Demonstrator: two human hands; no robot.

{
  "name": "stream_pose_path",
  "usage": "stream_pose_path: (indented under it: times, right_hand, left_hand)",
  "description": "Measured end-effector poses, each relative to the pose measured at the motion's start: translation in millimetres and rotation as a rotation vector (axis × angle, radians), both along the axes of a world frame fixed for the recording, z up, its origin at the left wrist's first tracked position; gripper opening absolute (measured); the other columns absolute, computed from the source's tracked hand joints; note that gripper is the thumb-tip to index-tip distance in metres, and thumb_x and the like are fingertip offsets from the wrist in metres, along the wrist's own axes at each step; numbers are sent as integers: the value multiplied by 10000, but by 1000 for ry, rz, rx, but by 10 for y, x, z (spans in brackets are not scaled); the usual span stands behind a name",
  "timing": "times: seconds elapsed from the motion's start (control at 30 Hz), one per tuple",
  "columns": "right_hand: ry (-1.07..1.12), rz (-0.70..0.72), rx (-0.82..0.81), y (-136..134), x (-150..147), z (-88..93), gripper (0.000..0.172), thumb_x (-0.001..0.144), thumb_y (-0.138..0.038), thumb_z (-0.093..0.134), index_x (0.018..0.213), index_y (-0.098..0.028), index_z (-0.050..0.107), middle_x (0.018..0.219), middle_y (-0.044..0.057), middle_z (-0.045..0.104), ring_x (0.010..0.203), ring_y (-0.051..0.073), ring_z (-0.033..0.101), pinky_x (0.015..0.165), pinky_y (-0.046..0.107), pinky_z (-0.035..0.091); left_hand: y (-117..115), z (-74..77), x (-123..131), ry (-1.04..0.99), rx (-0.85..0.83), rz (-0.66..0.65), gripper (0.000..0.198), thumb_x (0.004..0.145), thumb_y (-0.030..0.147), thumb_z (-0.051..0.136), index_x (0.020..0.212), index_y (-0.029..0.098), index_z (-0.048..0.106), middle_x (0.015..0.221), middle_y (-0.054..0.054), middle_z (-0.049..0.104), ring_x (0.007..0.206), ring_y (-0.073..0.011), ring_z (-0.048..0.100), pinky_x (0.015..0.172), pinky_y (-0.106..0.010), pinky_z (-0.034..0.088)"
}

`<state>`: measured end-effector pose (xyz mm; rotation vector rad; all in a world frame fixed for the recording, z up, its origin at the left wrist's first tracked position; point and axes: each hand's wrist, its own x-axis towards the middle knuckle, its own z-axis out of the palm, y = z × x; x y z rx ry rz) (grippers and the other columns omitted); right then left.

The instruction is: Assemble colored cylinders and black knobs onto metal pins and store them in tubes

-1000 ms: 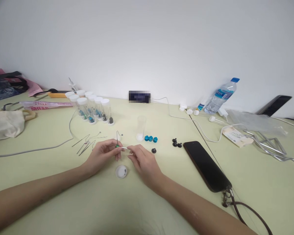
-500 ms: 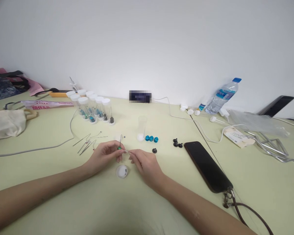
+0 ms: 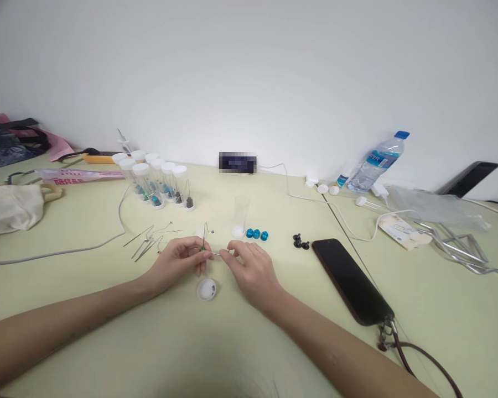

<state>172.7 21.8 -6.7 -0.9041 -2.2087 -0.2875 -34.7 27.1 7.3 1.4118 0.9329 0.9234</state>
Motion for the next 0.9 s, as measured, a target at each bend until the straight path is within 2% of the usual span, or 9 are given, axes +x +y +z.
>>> stream_pose_path:
  times: [0.1, 0.3, 0.4, 0.5, 0.67, 0.77, 0.9]
  right_hand:
    - [-11, 44, 17, 21, 24, -18, 206, 901, -99, 493, 1005, -199, 639, 784, 51, 656, 683, 162, 575, 623, 284, 436]
    - [86, 130, -183, 19, 1, -41, 260, 943, -126, 396, 1094, -159, 606, 699, 26, 603, 604, 117, 554, 546, 215, 440]
    - [67, 127, -199, 8, -6, -19, 253, 953, -149, 388, 1076, -152, 609, 645, 8, 571, 560, 113, 541, 525, 211, 438]
    - [77, 124, -208, 0, -8, 4, 213, 956, -195, 423, 1077, -156, 594, 698, 27, 598, 611, 130, 565, 563, 229, 460]
    - [94, 136, -176, 4, -19, 13, 202, 929, -211, 488, 1101, -176, 590, 925, 90, 647, 816, 176, 616, 678, 271, 503]
    - [112, 155, -178, 12, -9, -4, 199, 936, -167, 457, 1053, -181, 617, 873, 70, 657, 753, 153, 624, 645, 251, 503]
    - [142, 190, -272, 25, 22, -29, 259, 944, -117, 387, 1078, -185, 598, 767, 29, 645, 632, 113, 609, 593, 222, 504]
  left_hand:
    - [-1, -3, 5, -5, -16, -6, 155, 818, 311, 642, 841, 158, 627, 579, 11, 642, 533, -111, 600, 589, -230, 492]
    - [-4, -8, 12, 11, -23, -11, 145, 796, 287, 664, 859, 161, 631, 624, 6, 661, 593, -124, 633, 634, -241, 511]
    - [-9, 0, 18, 44, -3, 0, 137, 805, 290, 651, 849, 162, 628, 598, 13, 646, 588, -126, 628, 621, -237, 501]
    - [-14, 16, 20, 50, 9, 17, 144, 809, 303, 643, 837, 164, 618, 586, 15, 641, 578, -128, 622, 618, -243, 498]
    - [-6, 33, 14, 42, 8, 64, 161, 810, 325, 642, 820, 169, 603, 601, 9, 653, 571, -139, 629, 634, -264, 510]
    - [1, 29, 13, 50, -8, 44, 163, 806, 323, 647, 831, 167, 605, 599, 6, 659, 576, -140, 637, 635, -262, 512]
    - [-2, 18, 15, 58, -12, -10, 158, 813, 314, 640, 833, 160, 616, 613, 2, 659, 574, -127, 630, 615, -241, 502]
